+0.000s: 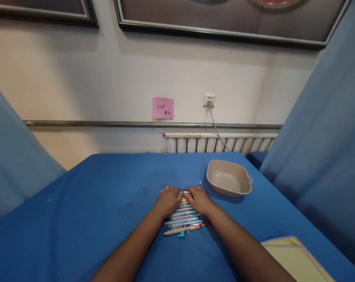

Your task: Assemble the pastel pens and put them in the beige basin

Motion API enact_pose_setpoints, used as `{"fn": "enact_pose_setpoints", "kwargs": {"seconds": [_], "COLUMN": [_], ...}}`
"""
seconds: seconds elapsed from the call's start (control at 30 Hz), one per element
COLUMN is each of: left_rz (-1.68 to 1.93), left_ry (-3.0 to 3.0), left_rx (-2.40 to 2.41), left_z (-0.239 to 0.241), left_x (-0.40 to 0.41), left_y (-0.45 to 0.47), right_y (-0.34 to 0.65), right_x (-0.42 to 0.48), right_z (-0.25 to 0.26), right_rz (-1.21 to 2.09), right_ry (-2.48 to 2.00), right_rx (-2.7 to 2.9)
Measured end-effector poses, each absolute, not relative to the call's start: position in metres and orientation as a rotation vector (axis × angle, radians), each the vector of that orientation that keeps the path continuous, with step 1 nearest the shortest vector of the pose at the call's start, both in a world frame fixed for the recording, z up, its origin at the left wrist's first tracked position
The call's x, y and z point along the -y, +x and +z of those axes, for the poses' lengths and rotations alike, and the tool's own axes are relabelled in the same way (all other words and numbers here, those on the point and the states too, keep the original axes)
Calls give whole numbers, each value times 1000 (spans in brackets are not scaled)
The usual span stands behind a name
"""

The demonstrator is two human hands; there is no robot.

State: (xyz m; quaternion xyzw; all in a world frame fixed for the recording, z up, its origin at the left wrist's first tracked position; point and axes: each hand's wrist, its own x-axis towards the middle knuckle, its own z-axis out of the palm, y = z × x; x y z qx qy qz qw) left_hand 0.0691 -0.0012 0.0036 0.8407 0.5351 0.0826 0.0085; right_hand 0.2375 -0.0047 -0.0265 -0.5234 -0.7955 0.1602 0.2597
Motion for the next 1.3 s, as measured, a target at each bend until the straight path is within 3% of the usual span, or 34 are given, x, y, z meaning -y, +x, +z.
{"fn": "enact_pose_setpoints", "kwargs": {"seconds": [0.43,0.67,1.07,1.3], "left_rz": [233,292,778,857], "left_ry": [2505,2323,1963,1849], "left_rx": [-1612,-1374,-1395,-1409], "left_z": [11,15,-21,-21], "left_x": [23,-13,-45,-47], "left_y": [72,47,36,35], "right_y": [244,245,234,240], "right_x": [17,-9,-48,-43], "right_z": [-25,-44,-54,-55], "right_rz": [538,966,1168,1287], "right_ry": [-1359,-1249,-1174,-1118], "right_rx": [2155,1754,1289,1147]}}
